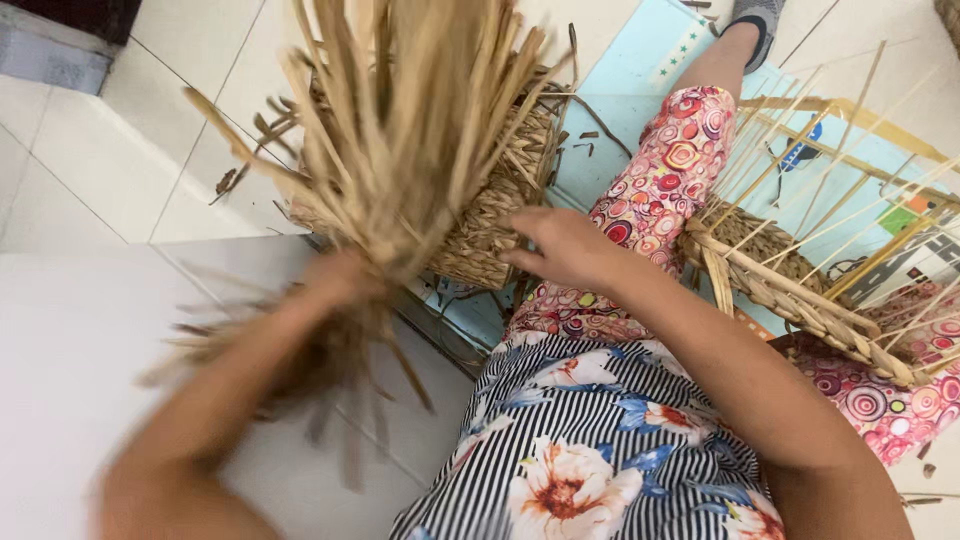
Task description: The person weaves dried plant fibers through a wooden frame to create a basket-like structure, handling individual strips and threading them between vertical wooden sticks.
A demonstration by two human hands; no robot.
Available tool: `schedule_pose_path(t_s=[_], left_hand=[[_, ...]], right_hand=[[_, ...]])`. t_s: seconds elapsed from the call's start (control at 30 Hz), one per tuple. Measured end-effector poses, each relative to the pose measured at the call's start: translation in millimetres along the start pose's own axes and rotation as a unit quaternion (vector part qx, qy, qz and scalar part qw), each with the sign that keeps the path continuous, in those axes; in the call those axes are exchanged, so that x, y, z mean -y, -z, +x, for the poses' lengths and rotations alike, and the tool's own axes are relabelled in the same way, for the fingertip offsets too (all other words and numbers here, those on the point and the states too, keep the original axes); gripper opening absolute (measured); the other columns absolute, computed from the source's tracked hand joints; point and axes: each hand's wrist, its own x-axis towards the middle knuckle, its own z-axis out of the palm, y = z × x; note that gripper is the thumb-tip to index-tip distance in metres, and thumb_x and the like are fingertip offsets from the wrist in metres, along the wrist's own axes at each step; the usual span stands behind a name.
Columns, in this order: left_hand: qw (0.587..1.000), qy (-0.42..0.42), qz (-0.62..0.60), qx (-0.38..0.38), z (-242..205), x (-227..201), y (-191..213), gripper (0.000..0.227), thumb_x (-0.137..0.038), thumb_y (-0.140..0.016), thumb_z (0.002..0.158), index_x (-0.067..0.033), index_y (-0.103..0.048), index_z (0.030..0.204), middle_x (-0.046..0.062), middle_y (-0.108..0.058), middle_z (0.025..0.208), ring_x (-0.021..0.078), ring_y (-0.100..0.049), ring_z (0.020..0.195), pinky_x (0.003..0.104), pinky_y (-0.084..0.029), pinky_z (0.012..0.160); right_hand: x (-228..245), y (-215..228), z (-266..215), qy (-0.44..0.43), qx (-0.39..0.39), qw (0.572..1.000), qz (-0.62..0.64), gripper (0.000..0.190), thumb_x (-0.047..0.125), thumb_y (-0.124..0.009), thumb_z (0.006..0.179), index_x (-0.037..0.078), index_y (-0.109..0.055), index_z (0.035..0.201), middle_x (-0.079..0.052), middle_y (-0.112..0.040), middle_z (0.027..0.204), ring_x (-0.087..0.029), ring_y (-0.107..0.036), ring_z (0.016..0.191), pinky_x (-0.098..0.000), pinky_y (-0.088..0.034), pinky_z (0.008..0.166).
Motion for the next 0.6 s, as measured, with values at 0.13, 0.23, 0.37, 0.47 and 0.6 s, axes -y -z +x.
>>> schedule_pose_path(t_s=[0.13, 0.23, 0.37, 0.47, 0.6], left_hand=[[0.991, 0.106, -0.028, 0.076, 56, -61, -120, 0.063, -0.056, -0.066, 0.088, -0.0053, -0.066, 0.125, 0.015, -0.077, 0.108, 0.0266, -0.078, 0.091, 0.039, -0.066, 0.074], [0.997, 0.052, -0.057, -0.021, 65, -63, -165, 0.082, -0.05, -0.077, 0.082, 0.003, -0.047, 0.136, 0.02, -0.073, 0.114, 0.0353, -0.073, 0.1, 0.046, -0.059, 0.082], [0.973, 0.044, -0.218, -0.063, 58, -93, -210, 0.07, -0.054, -0.071, 0.094, 0.0044, -0.051, 0.128, 0.028, -0.072, 0.111, 0.043, -0.071, 0.103, 0.049, -0.055, 0.089], [0.945, 0.114, -0.292, -0.093, 58, -114, -223, 0.091, -0.043, -0.085, 0.076, 0.0068, -0.037, 0.135, 0.029, -0.063, 0.123, 0.0442, -0.065, 0.109, 0.05, -0.054, 0.09], [0.909, 0.11, -0.354, -0.191, 51, -121, -226, 0.097, -0.046, -0.089, 0.07, 0.0071, -0.04, 0.135, 0.03, -0.063, 0.127, 0.0425, -0.063, 0.117, 0.047, -0.053, 0.098]], right_hand=[[0, -2, -15, -0.022, -0.007, 1.0, 0.006, 0.055, 0.033, -0.072, 0.088, 0.005, -0.062, 0.134, -0.019, -0.069, 0.12, -0.039, -0.067, 0.103, -0.0463, -0.055, 0.086], [0, 1, -33, -0.01, 0.005, 1.0, -0.025, 0.049, 0.03, -0.074, 0.088, 0.004, -0.064, 0.128, -0.018, -0.07, 0.112, -0.039, -0.067, 0.102, -0.0487, -0.054, 0.084], [11, 1, -42, -0.038, 0.012, 0.998, -0.053, 0.047, 0.031, -0.074, 0.087, 0.006, -0.065, 0.126, -0.017, -0.069, 0.106, -0.038, -0.067, 0.097, -0.0482, -0.056, 0.08], [12, -2, -48, -0.035, -0.017, 0.999, -0.033, 0.045, 0.029, -0.074, 0.087, 0.006, -0.065, 0.125, -0.017, -0.07, 0.106, -0.038, -0.068, 0.096, -0.0477, -0.055, 0.08], [13, -9, -55, -0.031, 0.019, 0.999, -0.016, 0.045, 0.028, -0.073, 0.086, 0.007, -0.065, 0.125, -0.016, -0.071, 0.106, -0.037, -0.069, 0.095, -0.0472, -0.056, 0.081]])
